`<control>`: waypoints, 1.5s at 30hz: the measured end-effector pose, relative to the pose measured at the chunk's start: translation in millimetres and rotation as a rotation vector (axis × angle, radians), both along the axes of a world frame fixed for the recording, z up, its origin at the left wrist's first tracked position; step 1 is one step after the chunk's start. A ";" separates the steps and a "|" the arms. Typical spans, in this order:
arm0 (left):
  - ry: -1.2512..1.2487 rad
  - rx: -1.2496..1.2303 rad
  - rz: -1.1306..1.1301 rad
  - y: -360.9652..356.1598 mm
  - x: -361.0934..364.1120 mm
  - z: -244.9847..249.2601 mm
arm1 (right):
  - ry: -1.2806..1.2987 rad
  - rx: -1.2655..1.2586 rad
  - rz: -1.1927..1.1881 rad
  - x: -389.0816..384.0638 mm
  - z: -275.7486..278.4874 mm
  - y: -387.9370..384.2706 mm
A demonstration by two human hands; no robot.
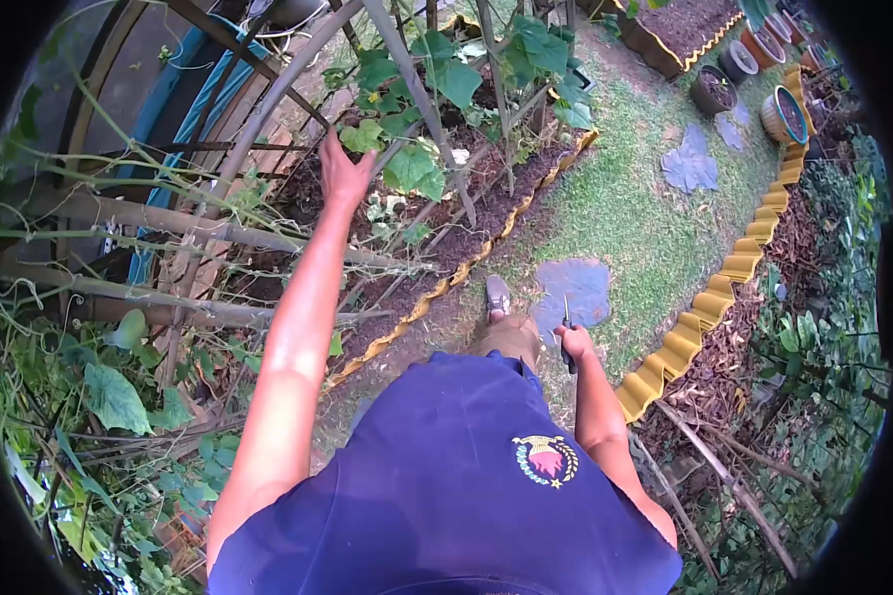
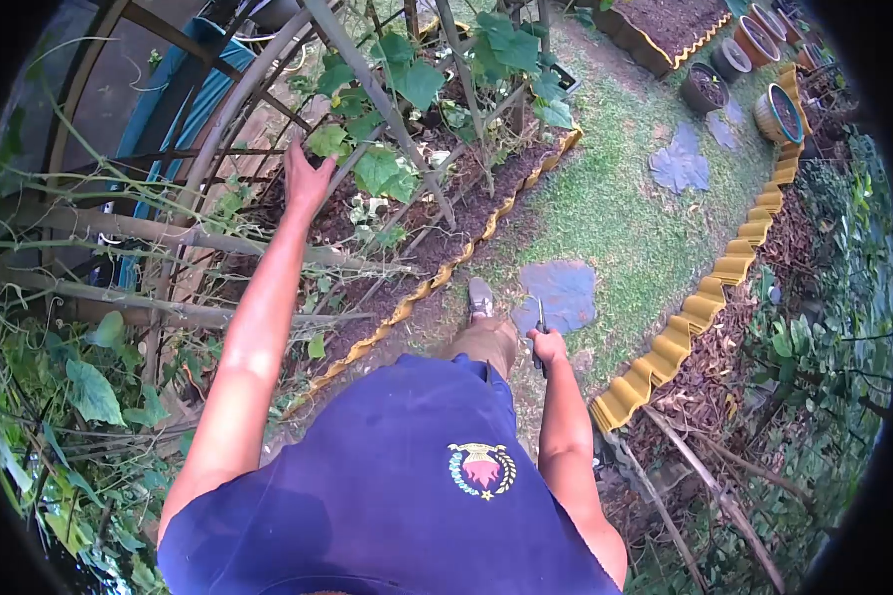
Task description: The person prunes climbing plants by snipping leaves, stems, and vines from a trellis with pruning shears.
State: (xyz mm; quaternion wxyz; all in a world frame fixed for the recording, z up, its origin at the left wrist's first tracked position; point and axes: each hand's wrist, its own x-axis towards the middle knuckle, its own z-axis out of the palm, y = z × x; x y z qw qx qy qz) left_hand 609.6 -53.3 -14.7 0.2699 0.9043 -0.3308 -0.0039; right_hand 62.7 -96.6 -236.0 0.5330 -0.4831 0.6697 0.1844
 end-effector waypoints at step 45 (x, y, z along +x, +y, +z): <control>0.218 -0.150 -0.272 52.2 -31.9 2.0 | 0.136 0.099 0.034 -66.2 -21.4 19.2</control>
